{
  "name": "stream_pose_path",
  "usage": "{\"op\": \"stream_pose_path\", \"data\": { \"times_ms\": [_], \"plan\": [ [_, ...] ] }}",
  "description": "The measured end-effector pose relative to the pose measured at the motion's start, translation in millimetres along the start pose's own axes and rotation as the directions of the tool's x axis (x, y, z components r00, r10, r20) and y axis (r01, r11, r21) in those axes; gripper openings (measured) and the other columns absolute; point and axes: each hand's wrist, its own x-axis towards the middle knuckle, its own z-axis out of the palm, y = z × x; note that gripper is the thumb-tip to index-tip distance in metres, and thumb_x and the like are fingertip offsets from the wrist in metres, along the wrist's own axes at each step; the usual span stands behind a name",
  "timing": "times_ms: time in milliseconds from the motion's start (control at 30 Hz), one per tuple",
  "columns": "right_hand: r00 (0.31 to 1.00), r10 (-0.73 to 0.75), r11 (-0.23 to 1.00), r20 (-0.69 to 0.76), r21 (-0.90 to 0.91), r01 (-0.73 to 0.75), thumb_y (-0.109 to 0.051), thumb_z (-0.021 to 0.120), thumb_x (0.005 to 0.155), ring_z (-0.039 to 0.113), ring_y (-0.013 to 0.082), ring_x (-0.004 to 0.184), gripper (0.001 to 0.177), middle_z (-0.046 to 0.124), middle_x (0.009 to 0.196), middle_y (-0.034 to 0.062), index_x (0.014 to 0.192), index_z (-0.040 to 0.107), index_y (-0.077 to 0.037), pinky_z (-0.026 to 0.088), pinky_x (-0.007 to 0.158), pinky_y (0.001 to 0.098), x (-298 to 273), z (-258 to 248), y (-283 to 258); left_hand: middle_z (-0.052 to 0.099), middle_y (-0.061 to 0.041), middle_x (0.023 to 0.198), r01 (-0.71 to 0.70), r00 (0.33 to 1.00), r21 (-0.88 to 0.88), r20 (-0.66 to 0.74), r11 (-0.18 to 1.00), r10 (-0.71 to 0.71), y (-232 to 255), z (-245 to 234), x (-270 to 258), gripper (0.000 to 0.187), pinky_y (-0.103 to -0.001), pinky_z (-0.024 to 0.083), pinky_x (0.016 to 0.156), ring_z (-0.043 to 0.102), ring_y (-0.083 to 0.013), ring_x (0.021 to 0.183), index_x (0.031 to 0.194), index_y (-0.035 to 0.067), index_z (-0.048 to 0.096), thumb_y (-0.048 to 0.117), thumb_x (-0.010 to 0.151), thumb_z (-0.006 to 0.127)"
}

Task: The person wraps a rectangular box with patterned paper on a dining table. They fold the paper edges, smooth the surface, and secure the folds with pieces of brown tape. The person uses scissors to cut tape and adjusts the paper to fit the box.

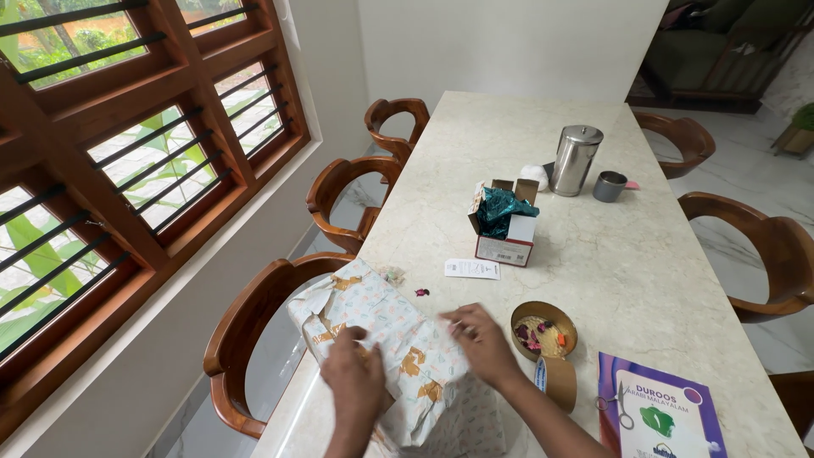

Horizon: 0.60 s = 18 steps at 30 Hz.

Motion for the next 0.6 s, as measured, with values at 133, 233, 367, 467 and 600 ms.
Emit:
{"op": "stream_pose_path", "data": {
  "times_ms": [133,233,367,467,600],
  "plan": [
    [0.975,0.067,0.989,-0.212,0.142,-0.037,-0.038,0.064,0.097,0.069,0.0211,0.106,0.041,0.070,0.119,0.0111,0.126,0.075,-0.011,0.054,0.095,0.0345,-9,-8,37,0.050,-0.020,0.136,0.209,0.966,-0.140,-0.124,0.968,-0.226,-43,-21,7,0.064,-0.053,0.040,0.109,0.049,-0.0358,0.131,0.133,0.010,0.047,0.044,0.087,0.075],
    [0.904,0.420,0.882,0.082,0.198,-0.428,-0.066,0.047,0.091,0.041,0.0185,0.140,0.076,0.050,0.153,0.0053,0.152,0.053,-0.023,0.029,0.110,0.0420,-20,-1,57,0.032,-0.027,0.152,0.666,0.745,-0.364,0.272,0.651,-0.610,-53,-26,12,0.100,-0.066,0.029,0.114,0.034,-0.0438,0.145,0.157,0.020,0.015,0.057,0.085,0.073],
    [0.845,0.467,0.817,0.261,0.237,-0.525,-0.075,0.056,0.078,0.045,0.0293,0.145,0.100,0.051,0.155,0.0157,0.156,0.041,-0.015,0.036,0.117,0.0448,-18,19,64,0.031,-0.019,0.154,0.861,0.506,-0.437,0.682,0.260,-0.528,-45,-17,-6,0.114,-0.077,0.042,0.105,0.040,-0.0512,0.139,0.164,0.029,0.005,0.059,0.072,0.066],
    [0.846,0.450,0.842,0.285,0.179,-0.508,-0.072,0.062,0.078,0.052,0.0300,0.142,0.099,0.055,0.148,0.0202,0.154,0.043,-0.011,0.038,0.117,0.0440,-12,20,57,0.036,-0.028,0.154,0.864,0.494,-0.445,0.664,0.235,-0.561,-33,-9,-8,0.117,-0.073,0.049,0.105,0.050,-0.0504,0.140,0.162,0.031,-0.007,0.042,0.074,0.070],
    [0.892,0.335,0.911,0.304,0.137,-0.389,-0.066,0.069,0.078,0.057,0.0277,0.136,0.090,0.064,0.139,0.0164,0.146,0.051,-0.010,0.041,0.114,0.0432,-17,15,30,0.045,-0.028,0.150,0.842,0.508,-0.524,0.692,0.127,-0.512,-33,-15,-10,0.095,-0.067,0.051,0.103,0.056,-0.0448,0.134,0.161,0.024,0.007,0.038,0.085,0.063]
  ]
}}
